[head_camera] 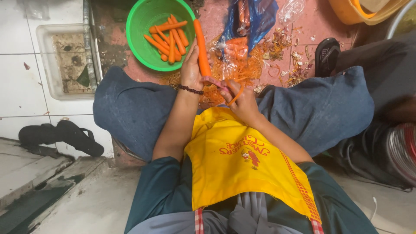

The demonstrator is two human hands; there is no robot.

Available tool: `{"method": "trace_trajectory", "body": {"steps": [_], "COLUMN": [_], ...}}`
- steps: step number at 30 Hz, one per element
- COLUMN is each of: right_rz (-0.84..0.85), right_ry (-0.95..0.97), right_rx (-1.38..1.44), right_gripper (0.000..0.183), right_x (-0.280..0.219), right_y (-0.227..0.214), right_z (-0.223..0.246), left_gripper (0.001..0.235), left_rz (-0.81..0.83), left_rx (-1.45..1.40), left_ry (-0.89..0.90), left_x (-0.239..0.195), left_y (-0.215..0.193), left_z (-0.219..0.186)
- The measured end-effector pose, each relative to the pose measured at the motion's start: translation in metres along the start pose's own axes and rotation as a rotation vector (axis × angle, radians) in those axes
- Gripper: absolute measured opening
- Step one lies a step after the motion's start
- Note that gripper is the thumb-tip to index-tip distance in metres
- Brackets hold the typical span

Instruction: Peeling carrots using a manual vegetable peeler.

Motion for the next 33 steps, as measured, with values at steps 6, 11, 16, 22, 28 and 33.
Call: {"method": "trace_trajectory", "body": {"steps": [6,11,16,22,28,33], "right_rz": [-0.016,-0.024,-0.046,-0.043,-0.063,-0.079], "right_ry": [-0.109,-0.126,-0.124,-0.132,-0.118,-0.072], "right_rx": [-0.100,-0.140,-0.160,-0.108,-0.068,-0.091], "right_gripper": [0.022,0.021,0.018,0.019,0.021,0.022], "right_x": [0.000,0.003,0.003,0.000,-0.002,-0.001], "right_y": [-0.003,-0.003,-0.001,0.006,0.008,0.009], "right_z": [0.004,0.012,0.012,0.005,0.004,0.002], "left_gripper": [0.054,0.052,0.053,0.054,0.054,0.056], "left_rz": [-0.006,-0.019,-0.050,-0.059,-0.018,-0.019], "left_rx": [0.019,0.094,0.158,0.226,0.180,0.183], "left_ry": [0.005,0.014,0.019,0.046,0.035,0.034], "left_x": [0.005,0.001,0.000,-0.003,-0.008,-0.009], "left_y": [-0.007,-0.005,-0.007,-0.010,-0.001,-0.003], "left_z": [0.009,0.009,0.007,0.004,-0.001,0.007]}}
Point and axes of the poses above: each hand's wrist, its own x-axis towards the middle knuckle, its own y-axis out of the palm, z = x × y, the point moved 2 cm from there along x, towards the middle knuckle, and after that the axes turned 11 degrees about x, right-handed, at the moved point
